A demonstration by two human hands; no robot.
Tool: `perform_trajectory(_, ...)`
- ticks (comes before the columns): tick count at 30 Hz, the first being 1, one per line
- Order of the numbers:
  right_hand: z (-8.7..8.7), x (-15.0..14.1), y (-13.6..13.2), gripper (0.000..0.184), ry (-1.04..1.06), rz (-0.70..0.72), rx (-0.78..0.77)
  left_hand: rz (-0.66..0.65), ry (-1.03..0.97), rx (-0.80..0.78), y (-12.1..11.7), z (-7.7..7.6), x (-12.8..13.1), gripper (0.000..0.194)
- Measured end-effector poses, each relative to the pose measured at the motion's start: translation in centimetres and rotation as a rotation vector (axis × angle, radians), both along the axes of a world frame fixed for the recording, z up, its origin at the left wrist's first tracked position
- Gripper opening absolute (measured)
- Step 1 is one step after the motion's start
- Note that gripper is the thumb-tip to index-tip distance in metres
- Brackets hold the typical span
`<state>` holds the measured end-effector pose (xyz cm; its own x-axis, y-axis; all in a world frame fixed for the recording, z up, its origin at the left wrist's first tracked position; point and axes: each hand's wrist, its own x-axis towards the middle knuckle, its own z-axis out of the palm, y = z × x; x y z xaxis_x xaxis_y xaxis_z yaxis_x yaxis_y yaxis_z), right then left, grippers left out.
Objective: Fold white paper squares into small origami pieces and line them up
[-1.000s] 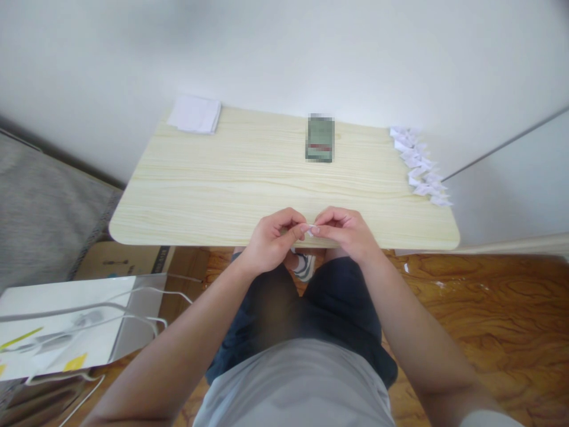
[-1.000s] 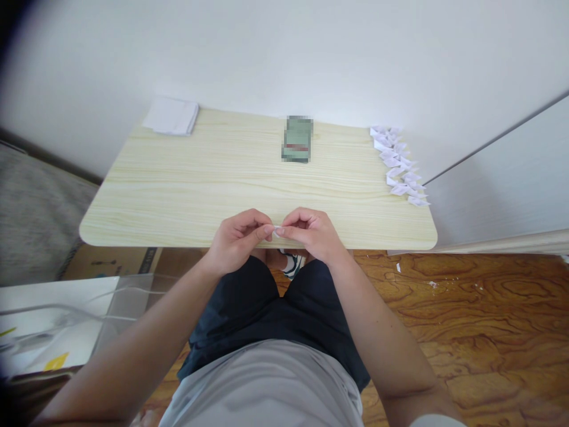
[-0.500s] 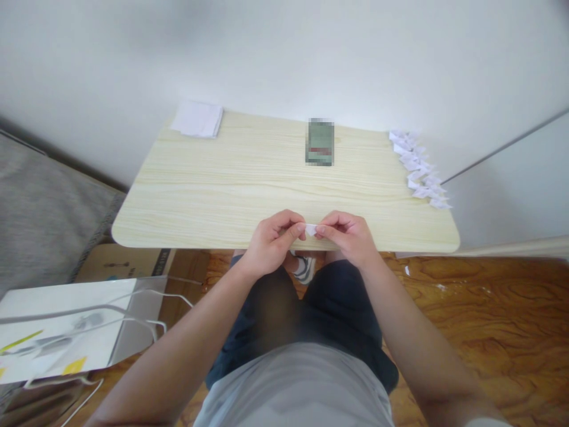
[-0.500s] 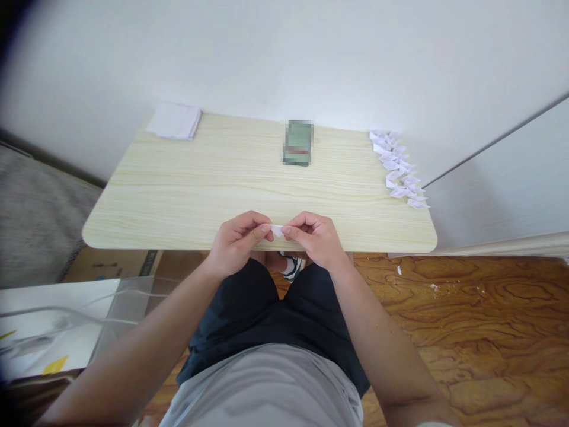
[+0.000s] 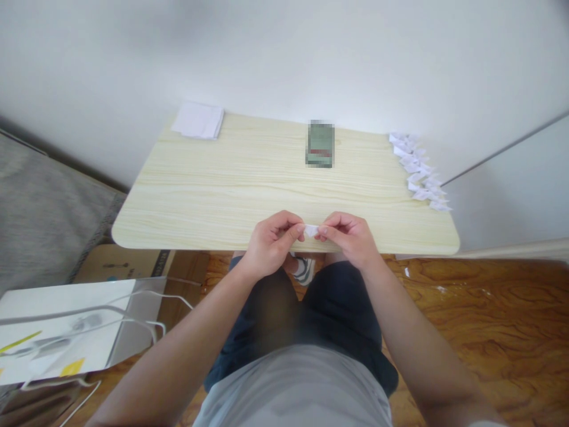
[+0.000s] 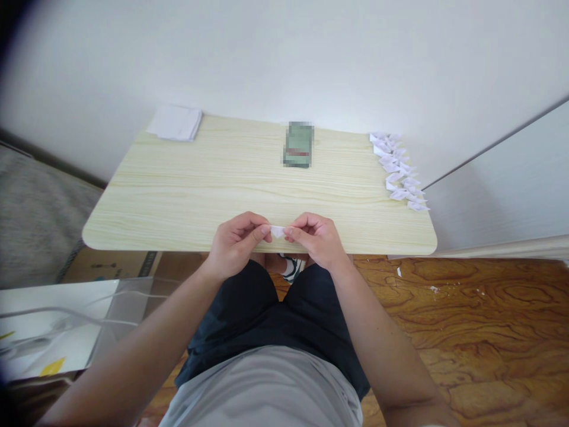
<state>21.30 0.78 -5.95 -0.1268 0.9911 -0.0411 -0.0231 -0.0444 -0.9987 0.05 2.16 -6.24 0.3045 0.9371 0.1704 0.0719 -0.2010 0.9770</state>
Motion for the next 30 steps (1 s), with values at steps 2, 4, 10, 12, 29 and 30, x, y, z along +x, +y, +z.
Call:
perform_trajectory(2, -0.02, -0.03, -0.03, 0.028, 0.005, -0.009, 0.004, 0.006, -0.012, -0.007, -0.02, 0.03, 0.06, 0.020)
perform_trajectory(4, -0.03, -0.05, -0.07, 0.028, 0.006, -0.017, 0.006, 0.010, -0.027, -0.016, -0.03, 0.06, 0.13, 0.019)
perform_trajectory(10, -0.08, -0.03, -0.02, 0.026, -0.017, -0.026, 0.019, 0.035, -0.097, -0.048, 0.08, 0.00, 0.26, 0.018)
perform_trajectory(12, -0.18, -0.04, 0.06, 0.026, -0.005, -0.039, 0.010, 0.049, -0.116, -0.054, 0.14, -0.12, 0.27, 0.018)
perform_trajectory(29, -0.32, -0.15, -0.05, 0.025, 0.037, -0.074, 0.009, 0.196, -0.102, -0.008, 0.21, -0.30, 0.72, 0.020)
perform_trajectory(30, -0.32, -0.16, -0.06, 0.025, 0.038, -0.074, 0.010, 0.198, -0.098, -0.006, 0.22, -0.33, 0.71, 0.019)
